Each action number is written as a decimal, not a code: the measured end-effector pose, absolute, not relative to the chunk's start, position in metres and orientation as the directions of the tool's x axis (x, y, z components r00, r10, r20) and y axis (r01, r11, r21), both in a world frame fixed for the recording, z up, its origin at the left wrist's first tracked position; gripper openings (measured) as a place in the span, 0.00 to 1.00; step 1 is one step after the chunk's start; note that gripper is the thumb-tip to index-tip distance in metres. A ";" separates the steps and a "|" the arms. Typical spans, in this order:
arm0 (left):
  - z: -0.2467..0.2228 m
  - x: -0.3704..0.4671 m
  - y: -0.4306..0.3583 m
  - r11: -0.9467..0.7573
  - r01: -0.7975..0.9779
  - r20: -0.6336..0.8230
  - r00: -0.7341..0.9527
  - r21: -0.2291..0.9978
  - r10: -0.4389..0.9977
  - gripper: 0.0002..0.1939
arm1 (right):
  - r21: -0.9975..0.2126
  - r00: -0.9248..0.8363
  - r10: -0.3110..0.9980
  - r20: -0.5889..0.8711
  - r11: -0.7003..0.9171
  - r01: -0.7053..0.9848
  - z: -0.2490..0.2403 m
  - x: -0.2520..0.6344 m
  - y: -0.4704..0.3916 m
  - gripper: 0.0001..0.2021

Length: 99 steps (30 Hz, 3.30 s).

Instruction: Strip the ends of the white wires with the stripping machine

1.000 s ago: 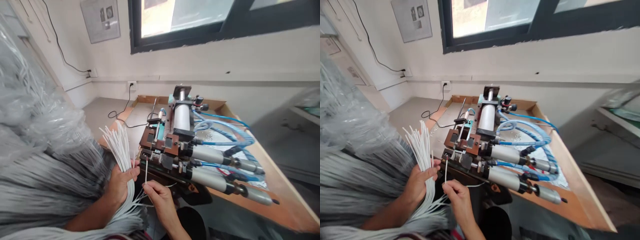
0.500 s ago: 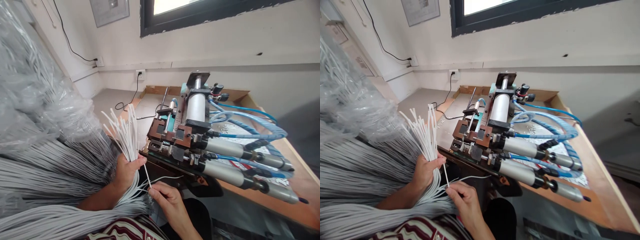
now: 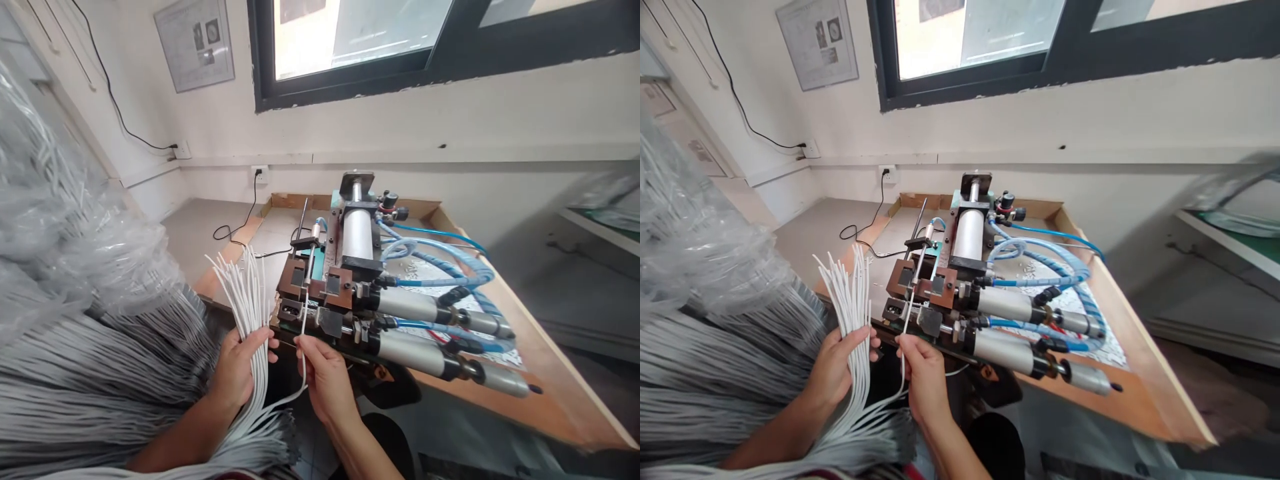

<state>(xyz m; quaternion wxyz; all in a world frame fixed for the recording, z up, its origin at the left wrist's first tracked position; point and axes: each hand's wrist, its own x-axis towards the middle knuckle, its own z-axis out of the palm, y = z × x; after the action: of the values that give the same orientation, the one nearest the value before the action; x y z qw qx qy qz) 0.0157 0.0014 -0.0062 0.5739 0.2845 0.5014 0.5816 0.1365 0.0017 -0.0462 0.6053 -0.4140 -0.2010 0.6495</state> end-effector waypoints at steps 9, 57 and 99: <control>-0.002 0.018 0.006 0.148 -0.390 -0.238 -0.192 0.909 0.952 0.10 | -0.733 0.022 0.945 -0.326 -0.238 -0.637 -0.043 0.139 0.010 0.13; 0.006 0.035 -0.004 0.220 -0.340 -0.248 -0.041 0.914 0.968 0.05 | -0.637 -0.073 0.976 -0.203 -0.188 -0.747 -0.035 0.127 0.006 0.12; -0.014 0.021 -0.024 0.281 -0.338 -0.325 -0.083 0.898 0.942 0.12 | -0.747 0.000 0.948 -0.318 -0.250 -0.616 -0.039 0.128 -0.017 0.13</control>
<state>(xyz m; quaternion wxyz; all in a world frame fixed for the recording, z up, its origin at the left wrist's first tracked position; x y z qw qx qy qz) 0.0209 -0.0237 -0.0138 0.6110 0.2923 0.5168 0.5236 0.1282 -0.0168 -0.0394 0.5774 -0.4082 -0.2035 0.6772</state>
